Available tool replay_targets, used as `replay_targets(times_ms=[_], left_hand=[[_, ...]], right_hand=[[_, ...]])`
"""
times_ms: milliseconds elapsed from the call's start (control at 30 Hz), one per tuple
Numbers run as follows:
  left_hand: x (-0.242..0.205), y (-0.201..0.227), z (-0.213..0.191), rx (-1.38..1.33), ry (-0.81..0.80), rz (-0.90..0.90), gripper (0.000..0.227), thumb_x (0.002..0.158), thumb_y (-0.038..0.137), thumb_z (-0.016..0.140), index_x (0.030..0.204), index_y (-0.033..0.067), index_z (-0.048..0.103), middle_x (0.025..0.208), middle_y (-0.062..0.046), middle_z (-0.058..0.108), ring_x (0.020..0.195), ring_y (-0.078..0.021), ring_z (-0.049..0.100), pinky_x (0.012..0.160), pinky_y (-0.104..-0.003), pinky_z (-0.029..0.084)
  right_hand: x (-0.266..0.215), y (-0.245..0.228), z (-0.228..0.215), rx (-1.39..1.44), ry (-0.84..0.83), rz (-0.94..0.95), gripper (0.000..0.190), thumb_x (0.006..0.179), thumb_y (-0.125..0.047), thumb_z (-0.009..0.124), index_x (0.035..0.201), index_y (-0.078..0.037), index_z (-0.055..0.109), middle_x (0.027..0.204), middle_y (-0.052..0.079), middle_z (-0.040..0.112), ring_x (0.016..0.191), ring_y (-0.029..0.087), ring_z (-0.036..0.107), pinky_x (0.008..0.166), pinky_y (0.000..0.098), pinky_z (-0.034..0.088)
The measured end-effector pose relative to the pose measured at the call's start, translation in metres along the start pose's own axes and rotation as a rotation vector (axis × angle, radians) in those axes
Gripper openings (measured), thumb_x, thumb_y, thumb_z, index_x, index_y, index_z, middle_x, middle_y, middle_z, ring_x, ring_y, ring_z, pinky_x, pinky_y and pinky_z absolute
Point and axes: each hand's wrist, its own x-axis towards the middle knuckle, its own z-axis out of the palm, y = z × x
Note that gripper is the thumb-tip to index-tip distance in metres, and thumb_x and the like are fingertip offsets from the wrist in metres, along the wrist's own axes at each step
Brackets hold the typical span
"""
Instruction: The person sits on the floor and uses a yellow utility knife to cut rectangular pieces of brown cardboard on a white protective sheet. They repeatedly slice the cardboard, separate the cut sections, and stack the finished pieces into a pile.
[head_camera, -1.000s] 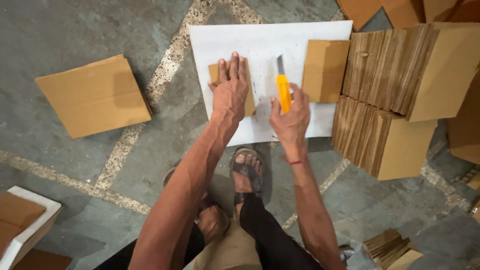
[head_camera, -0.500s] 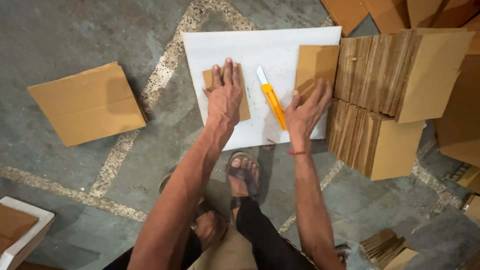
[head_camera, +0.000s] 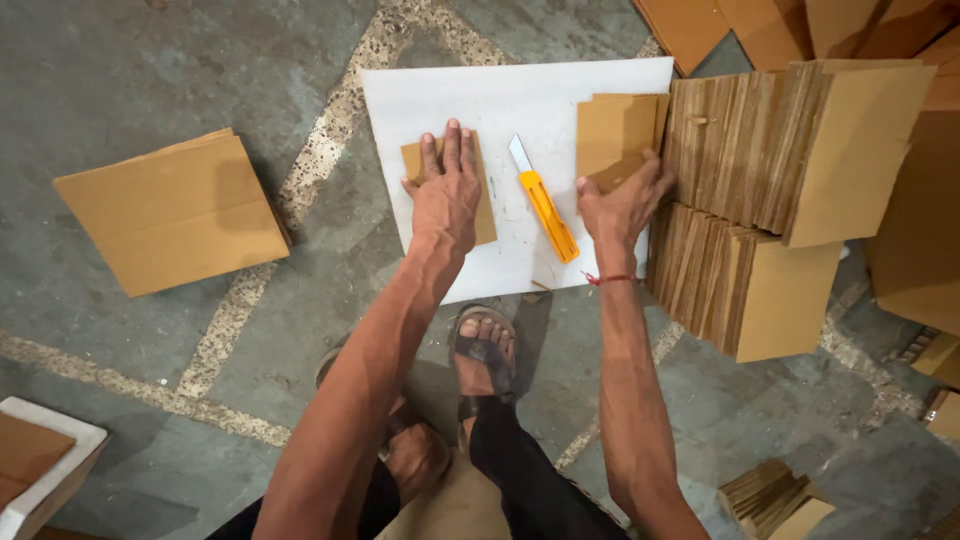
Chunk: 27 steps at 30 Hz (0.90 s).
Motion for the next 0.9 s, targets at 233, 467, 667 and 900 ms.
replay_targets(times_ms=[233,467,667,900], left_hand=[[0.001,0.000,-0.002,-0.007,0.002,0.001,0.105,0.081,0.007,0.074,0.162,0.0022,0.008,0.170,-0.016,0.002,0.152,-0.0467,0.012,0.105,-0.064,0.045],[-0.004,0.000,-0.009,-0.014,0.005,0.006,0.107,0.080,0.007,0.076,0.162,0.0016,0.008,0.170,-0.016,0.002,0.152,-0.0467,0.012,0.105,-0.063,0.045],[-0.003,0.000,-0.008,-0.031,-0.027,0.001,0.107,0.079,0.007,0.076,0.162,0.0015,0.007,0.170,-0.017,0.001,0.152,-0.0468,0.010,0.105,-0.063,0.045],[0.003,0.000,0.001,-0.010,0.011,0.000,0.104,0.082,0.007,0.074,0.162,0.0021,0.008,0.170,-0.016,0.002,0.152,-0.0472,0.011,0.102,-0.062,0.048]], right_hand=[[-0.012,-0.011,-0.021,-0.042,0.073,-0.195,0.057,0.083,-0.008,0.082,0.129,0.001,0.051,0.122,0.024,0.053,0.118,0.041,0.058,0.096,0.0528,0.051],[-0.002,0.004,-0.020,-0.147,0.149,-0.139,0.036,0.090,-0.009,0.077,0.118,0.002,0.057,0.107,0.027,0.067,0.102,0.041,0.064,0.086,0.0543,0.048],[0.012,0.011,-0.008,0.007,-0.013,-0.063,0.057,0.090,-0.013,0.076,0.135,0.005,0.046,0.113,0.025,0.065,0.108,0.047,0.063,0.097,0.0558,0.048],[-0.014,-0.007,-0.033,-0.074,0.119,-0.274,0.078,0.086,-0.005,0.075,0.153,-0.002,0.035,0.122,0.024,0.059,0.115,0.044,0.060,0.097,0.0533,0.047]])
